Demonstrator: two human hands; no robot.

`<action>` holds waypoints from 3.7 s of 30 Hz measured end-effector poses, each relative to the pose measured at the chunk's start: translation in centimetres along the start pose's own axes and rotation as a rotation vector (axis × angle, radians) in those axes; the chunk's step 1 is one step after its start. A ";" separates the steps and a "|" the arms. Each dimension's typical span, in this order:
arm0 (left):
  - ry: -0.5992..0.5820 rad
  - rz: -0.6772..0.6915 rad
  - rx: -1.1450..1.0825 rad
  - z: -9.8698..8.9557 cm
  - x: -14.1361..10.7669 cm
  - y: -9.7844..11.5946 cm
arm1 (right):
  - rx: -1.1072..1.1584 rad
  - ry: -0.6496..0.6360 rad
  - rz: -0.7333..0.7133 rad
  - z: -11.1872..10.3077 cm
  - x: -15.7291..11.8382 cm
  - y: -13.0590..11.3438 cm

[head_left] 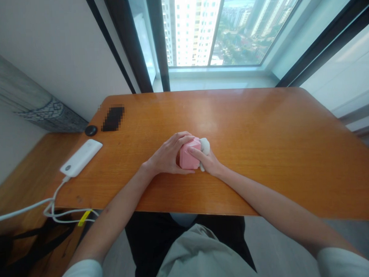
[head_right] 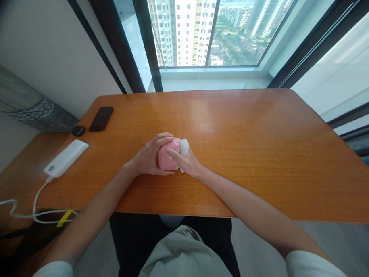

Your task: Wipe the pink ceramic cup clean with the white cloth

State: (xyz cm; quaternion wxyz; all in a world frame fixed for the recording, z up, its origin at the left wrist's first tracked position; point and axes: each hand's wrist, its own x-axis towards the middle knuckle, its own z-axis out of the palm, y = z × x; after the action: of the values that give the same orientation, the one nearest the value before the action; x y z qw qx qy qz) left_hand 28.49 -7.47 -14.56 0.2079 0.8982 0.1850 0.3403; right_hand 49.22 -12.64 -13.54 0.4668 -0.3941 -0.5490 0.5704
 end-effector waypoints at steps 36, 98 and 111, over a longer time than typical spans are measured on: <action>0.032 -0.228 -0.121 0.6 0.6 1.4 | -0.018 0.004 0.010 -0.4 -0.1 0.6; 0.016 0.003 0.013 1.3 -0.4 -0.9 | -0.007 0.073 0.023 -0.3 0.3 0.1; -0.012 -0.046 0.027 0.9 0.0 -0.1 | 0.006 0.096 0.026 -0.3 0.2 0.1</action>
State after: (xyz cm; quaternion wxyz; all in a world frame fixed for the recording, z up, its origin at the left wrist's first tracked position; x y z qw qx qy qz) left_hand 29.10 -7.68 -15.26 0.2044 0.8985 0.2088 0.3275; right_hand 49.42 -12.38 -13.66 0.4865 -0.4267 -0.5191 0.5584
